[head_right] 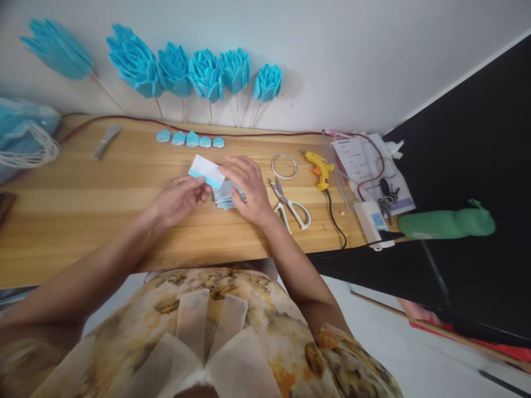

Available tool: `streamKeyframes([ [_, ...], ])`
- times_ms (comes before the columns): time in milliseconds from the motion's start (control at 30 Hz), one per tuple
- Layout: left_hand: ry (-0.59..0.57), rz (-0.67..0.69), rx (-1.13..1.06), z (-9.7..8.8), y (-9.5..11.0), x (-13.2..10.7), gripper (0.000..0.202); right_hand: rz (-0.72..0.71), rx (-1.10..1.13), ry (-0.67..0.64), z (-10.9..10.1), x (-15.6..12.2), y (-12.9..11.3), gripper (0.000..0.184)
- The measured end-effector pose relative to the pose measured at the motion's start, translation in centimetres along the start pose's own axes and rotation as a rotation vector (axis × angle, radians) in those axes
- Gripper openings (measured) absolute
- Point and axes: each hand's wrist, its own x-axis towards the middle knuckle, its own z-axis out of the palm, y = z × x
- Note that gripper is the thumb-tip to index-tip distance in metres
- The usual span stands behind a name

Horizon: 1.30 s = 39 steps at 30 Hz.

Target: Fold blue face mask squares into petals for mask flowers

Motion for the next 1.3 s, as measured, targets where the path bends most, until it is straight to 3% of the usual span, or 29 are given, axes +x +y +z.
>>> streamKeyframes([
  [233,-0.039,-0.008,0.085,-0.1,-0.5,-0.1,0.025,0.021,-0.055,-0.097,0.6,-0.1,0.3,0.019],
  [500,-0.044,0.101,0.158,-0.1,-1.0,0.0,0.023,0.018,-0.026,-0.132,0.7,0.0,0.1,0.019],
  [700,0.037,0.204,0.298,-0.4,-1.0,0.3,0.026,-0.006,0.004,-0.086,1.0,0.0,0.1,0.017],
  [867,0.076,0.290,0.507,-0.6,-1.2,0.2,0.031,0.142,0.141,-0.063,1.0,0.0,-0.1,0.015],
  [1067,0.059,0.283,0.561,-0.3,-0.9,-0.1,0.031,0.267,0.321,-0.017,1.2,-0.1,-0.4,0.013],
  [1300,0.035,0.271,0.558,-0.1,-1.0,-0.1,0.030,0.419,0.360,0.008,1.5,-0.1,-0.7,0.015],
])
